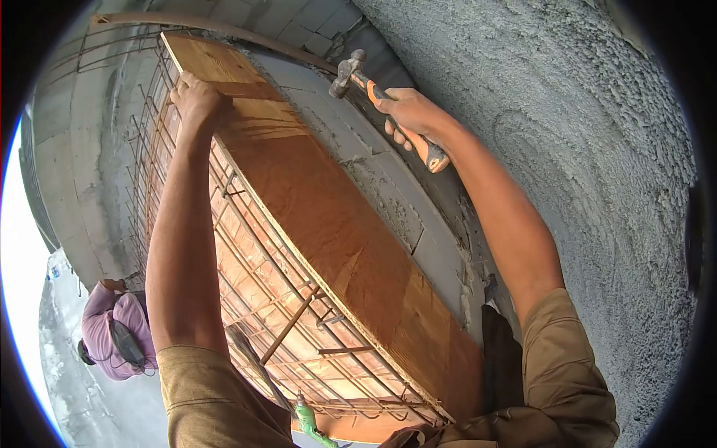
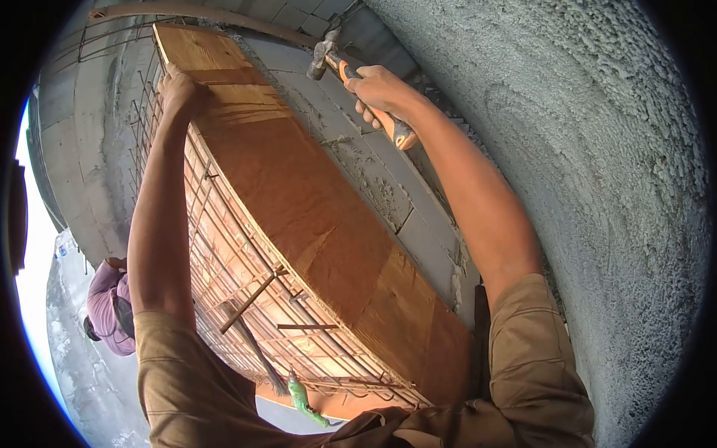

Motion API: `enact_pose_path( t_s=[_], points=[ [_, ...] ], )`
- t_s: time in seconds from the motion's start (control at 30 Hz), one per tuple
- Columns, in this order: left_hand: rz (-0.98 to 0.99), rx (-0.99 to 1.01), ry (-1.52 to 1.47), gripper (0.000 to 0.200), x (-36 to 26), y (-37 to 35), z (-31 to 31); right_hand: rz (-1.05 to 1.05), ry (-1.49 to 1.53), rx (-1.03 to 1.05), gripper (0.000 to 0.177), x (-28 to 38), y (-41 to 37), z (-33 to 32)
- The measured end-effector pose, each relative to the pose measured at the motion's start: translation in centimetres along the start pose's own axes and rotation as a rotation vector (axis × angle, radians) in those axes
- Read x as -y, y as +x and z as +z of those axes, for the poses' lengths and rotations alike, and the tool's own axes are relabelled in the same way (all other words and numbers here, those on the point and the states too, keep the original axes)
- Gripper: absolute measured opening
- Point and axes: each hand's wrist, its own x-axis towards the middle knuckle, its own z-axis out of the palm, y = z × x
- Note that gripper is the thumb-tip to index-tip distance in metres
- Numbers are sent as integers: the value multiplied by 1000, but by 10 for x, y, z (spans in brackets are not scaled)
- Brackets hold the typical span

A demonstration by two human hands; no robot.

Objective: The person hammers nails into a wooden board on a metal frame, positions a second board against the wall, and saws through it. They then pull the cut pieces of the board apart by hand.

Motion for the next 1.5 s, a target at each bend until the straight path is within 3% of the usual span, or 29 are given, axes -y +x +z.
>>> enact_pose_path(
  t_s=[0.1,0.17,0.23,0.3,0.4,0.6,0.67,0.77,0.8,0.9,1.0,1.1,1.2,1.3,1.4,1.5],
  points=[
    [-10,-86,82,111,-1,1,5,-2,101,19,28,3,9,3],
    [-2,-38,83,110,-3,3,1,-10,210,-3,29,7,19,7],
    [2,13,82,109,-3,1,0,-33,133,-69,31,14,32,10],
    [10,45,73,107,-5,1,-4,37,6,2,32,22,36,5],
    [19,31,151,106,-6,-1,-5,250,-218,283,31,9,39,0],
    [12,-98,18,102,-2,1,6,104,-10,104,34,27,5,-30],
    [24,-53,44,102,-5,1,0,-14,144,31,49,26,0,-28],
    [21,-52,45,103,-4,-2,3,-195,272,-177,59,24,11,1],
    [20,-72,39,104,-3,0,4,-189,193,-178,60,19,14,7],
    [2,-133,28,104,3,9,15,162,-255,308,58,9,3,13],
    [17,-77,-2,103,2,9,11,191,-45,209,57,4,-5,-9],
    [4,-76,-4,102,1,7,9,-4,136,26,57,10,-13,-16],
    [18,-51,-8,106,2,10,9,-209,348,-317,58,12,-12,9],
    [5,-75,19,108,-2,3,5,-77,126,-151,59,-10,-20,35],
    [11,-56,-11,109,2,10,10,155,-44,209,61,-19,-15,29],
    [-1,-67,-2,109,1,8,9,33,122,94,59,2,-28,18]
  ],
)
